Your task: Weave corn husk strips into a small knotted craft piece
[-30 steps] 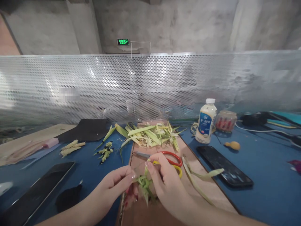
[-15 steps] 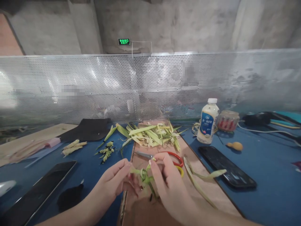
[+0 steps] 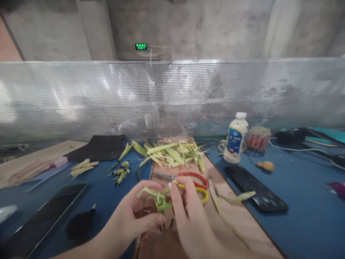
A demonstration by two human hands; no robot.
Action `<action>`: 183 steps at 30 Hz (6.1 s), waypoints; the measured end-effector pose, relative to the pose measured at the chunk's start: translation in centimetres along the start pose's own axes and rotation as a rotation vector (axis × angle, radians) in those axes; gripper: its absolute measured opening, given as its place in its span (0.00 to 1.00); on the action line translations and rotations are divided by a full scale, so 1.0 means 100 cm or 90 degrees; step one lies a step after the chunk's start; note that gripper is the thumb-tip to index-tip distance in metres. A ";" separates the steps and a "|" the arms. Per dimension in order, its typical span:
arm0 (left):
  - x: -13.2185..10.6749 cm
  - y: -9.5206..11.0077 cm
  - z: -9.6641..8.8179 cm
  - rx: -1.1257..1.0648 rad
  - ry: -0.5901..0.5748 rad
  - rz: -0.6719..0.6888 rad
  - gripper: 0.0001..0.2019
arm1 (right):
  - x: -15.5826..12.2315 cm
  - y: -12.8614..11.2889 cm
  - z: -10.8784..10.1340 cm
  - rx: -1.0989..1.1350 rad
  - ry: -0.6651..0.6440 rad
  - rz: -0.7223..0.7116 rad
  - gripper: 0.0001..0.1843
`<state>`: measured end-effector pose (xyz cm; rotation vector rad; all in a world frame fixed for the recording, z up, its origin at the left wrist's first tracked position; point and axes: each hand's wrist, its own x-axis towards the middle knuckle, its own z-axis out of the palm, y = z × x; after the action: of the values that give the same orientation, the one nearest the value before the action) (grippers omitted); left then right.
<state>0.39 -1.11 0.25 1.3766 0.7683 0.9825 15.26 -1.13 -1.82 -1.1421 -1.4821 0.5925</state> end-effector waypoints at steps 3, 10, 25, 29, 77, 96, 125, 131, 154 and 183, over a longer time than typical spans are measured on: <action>-0.001 0.003 0.002 0.026 0.025 -0.005 0.14 | 0.000 0.000 -0.002 -0.015 -0.058 0.018 0.13; 0.001 0.002 0.000 0.063 0.025 0.028 0.10 | 0.005 -0.007 -0.009 -0.088 -0.046 -0.032 0.10; 0.000 0.000 -0.003 0.076 -0.056 0.042 0.08 | 0.003 -0.007 -0.007 0.031 -0.078 -0.005 0.10; -0.001 0.002 -0.002 0.105 -0.057 0.048 0.08 | 0.001 -0.007 -0.008 -0.002 -0.072 -0.016 0.10; 0.001 0.000 -0.004 0.270 -0.017 -0.017 0.05 | 0.014 -0.005 -0.010 0.044 -0.095 0.078 0.12; 0.000 0.004 0.000 0.163 -0.061 -0.098 0.12 | 0.012 -0.005 -0.011 -0.093 -0.143 -0.036 0.10; -0.005 -0.003 -0.004 0.512 -0.080 0.044 0.13 | 0.013 -0.015 -0.010 -0.016 -0.180 0.028 0.07; -0.005 -0.001 -0.003 0.479 -0.041 0.040 0.13 | 0.014 -0.016 -0.010 -0.060 -0.167 0.013 0.07; -0.007 -0.002 0.001 0.324 0.114 -0.002 0.16 | 0.012 -0.015 -0.012 -0.037 -0.111 0.055 0.12; 0.009 -0.002 -0.012 -0.046 0.035 -0.002 0.11 | 0.012 -0.016 -0.008 0.221 -0.308 0.120 0.08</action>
<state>-0.31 0.24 0.05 1.2900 0.7688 1.0392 15.61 -0.88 0.31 -0.9034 -1.5951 1.2741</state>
